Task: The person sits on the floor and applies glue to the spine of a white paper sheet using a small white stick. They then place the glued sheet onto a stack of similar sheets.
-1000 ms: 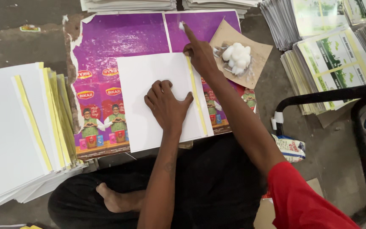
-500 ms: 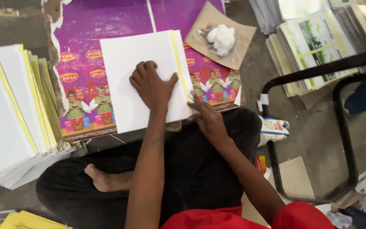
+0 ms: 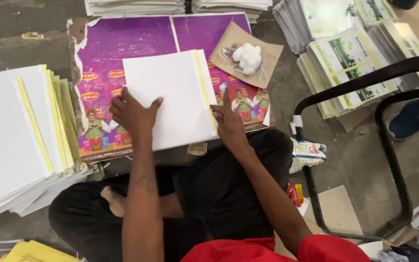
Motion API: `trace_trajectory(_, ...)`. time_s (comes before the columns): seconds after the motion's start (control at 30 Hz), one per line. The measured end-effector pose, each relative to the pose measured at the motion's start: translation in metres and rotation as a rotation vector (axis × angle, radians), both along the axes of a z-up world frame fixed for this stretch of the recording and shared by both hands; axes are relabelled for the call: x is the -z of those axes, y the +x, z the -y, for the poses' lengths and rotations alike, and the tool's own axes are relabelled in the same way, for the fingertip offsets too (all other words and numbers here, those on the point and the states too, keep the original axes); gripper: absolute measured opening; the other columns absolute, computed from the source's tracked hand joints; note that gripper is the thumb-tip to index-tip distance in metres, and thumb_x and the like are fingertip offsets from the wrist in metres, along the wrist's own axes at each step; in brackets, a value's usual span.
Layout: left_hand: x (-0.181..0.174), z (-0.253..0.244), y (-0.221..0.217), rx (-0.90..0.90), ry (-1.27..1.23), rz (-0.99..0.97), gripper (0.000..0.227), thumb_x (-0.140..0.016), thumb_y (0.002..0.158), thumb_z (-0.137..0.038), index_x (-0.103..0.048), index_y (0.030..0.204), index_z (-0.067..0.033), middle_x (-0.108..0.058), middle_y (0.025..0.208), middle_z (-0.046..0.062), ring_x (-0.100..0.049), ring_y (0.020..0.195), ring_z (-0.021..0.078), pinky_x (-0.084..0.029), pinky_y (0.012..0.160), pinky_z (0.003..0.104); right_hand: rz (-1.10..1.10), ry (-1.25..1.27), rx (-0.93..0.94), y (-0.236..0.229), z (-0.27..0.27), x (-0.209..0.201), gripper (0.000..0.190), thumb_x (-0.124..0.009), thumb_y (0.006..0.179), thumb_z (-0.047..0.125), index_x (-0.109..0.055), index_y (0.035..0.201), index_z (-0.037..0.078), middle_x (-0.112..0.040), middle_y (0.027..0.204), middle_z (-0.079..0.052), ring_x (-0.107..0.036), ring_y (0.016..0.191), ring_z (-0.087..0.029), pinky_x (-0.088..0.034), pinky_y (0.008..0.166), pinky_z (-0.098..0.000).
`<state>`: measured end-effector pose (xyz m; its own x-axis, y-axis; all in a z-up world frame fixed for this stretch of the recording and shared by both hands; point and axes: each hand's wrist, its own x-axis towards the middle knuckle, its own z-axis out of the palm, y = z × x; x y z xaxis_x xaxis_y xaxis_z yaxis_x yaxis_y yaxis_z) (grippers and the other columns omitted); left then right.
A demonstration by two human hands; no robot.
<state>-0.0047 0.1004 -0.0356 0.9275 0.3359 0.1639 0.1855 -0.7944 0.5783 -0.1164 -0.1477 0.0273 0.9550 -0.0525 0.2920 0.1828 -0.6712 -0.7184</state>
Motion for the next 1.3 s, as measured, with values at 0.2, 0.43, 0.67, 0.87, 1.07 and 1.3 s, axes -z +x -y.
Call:
trace_trajectory(0.2, -0.018, -0.047, -0.023, -0.038, -0.190, -0.097, 0.078, -0.096, 0.067, -0.043, -0.061, 0.123, -0.0011, -0.068, 0.112, 0.022, -0.065, 0.104, 0.0407, -0.052, 0.082, 0.050, 0.138, 0.013, 0.034, -0.005, -0.004, 0.007, 0.077, -0.054, 0.105, 0.008, -0.006, 0.165, 0.011, -0.072, 0.133, -0.013, -0.071, 0.116, -0.035, -0.051, 0.109, -0.0439)
trace_trajectory(0.43, -0.001, -0.249, -0.031, -0.161, -0.153, 0.319, 0.034, -0.085, 0.092, -0.012, -0.072, 0.121, -0.0002, -0.072, 0.100, 0.019, -0.068, 0.084, 0.0301, -0.053, 0.076, 0.042, 0.125, 0.100, 0.016, -0.020, -0.019, -0.016, 0.058, -0.053, 0.108, 0.028, -0.034, 0.153, -0.003, -0.072, 0.128, -0.008, -0.066, 0.122, -0.028, -0.043, 0.112, -0.0423)
trace_trajectory(0.67, 0.007, -0.381, -0.067, -0.387, 0.122, -0.021, 0.016, -0.071, 0.106, -0.009, -0.074, 0.120, -0.0005, -0.071, 0.101, 0.018, -0.066, 0.085, 0.0325, -0.053, 0.076, 0.044, 0.200, 0.031, -0.153, -0.013, -0.026, -0.009, 0.037, -0.056, 0.111, 0.019, -0.053, 0.145, 0.004, -0.073, 0.132, -0.014, -0.067, 0.129, -0.026, -0.036, 0.126, -0.0471)
trace_trajectory(0.87, -0.024, -0.235, -0.056, -0.275, 0.346, 0.335, 0.026, -0.064, 0.106, -0.010, -0.065, 0.130, -0.0008, -0.059, 0.127, 0.021, -0.057, 0.114, 0.0372, -0.048, 0.096, 0.047, 0.079, 0.394, -0.230, 0.021, 0.042, 0.021, 0.047, -0.059, 0.108, 0.025, -0.046, 0.147, 0.002, -0.065, 0.138, -0.012, -0.061, 0.132, -0.025, -0.045, 0.101, -0.0367)
trace_trajectory(1.07, -0.052, 0.030, -0.032, 0.343, -0.125, 0.411, 0.032, -0.061, 0.101, -0.008, -0.066, 0.132, -0.0048, -0.057, 0.135, 0.018, -0.055, 0.123, 0.0351, -0.046, 0.103, 0.046, 0.097, -0.058, -0.319, 0.113, 0.095, 0.012, 0.047, -0.058, 0.109, 0.030, -0.054, 0.147, 0.004, -0.054, 0.147, -0.018, -0.053, 0.140, -0.031, -0.043, 0.116, -0.0399)
trace_trajectory(1.3, -0.063, 0.120, -0.011, 0.400, -0.174, 0.296, 0.017, -0.066, 0.102, -0.012, -0.071, 0.117, -0.0062, -0.064, 0.108, 0.008, -0.061, 0.099, 0.0289, -0.053, 0.085, 0.042, 0.126, -0.444, -0.376, 0.212, 0.108, 0.022, 0.047, -0.060, 0.105, 0.045, -0.065, 0.147, 0.025, -0.039, 0.163, -0.014, -0.026, 0.157, -0.038, -0.004, 0.130, -0.0587)
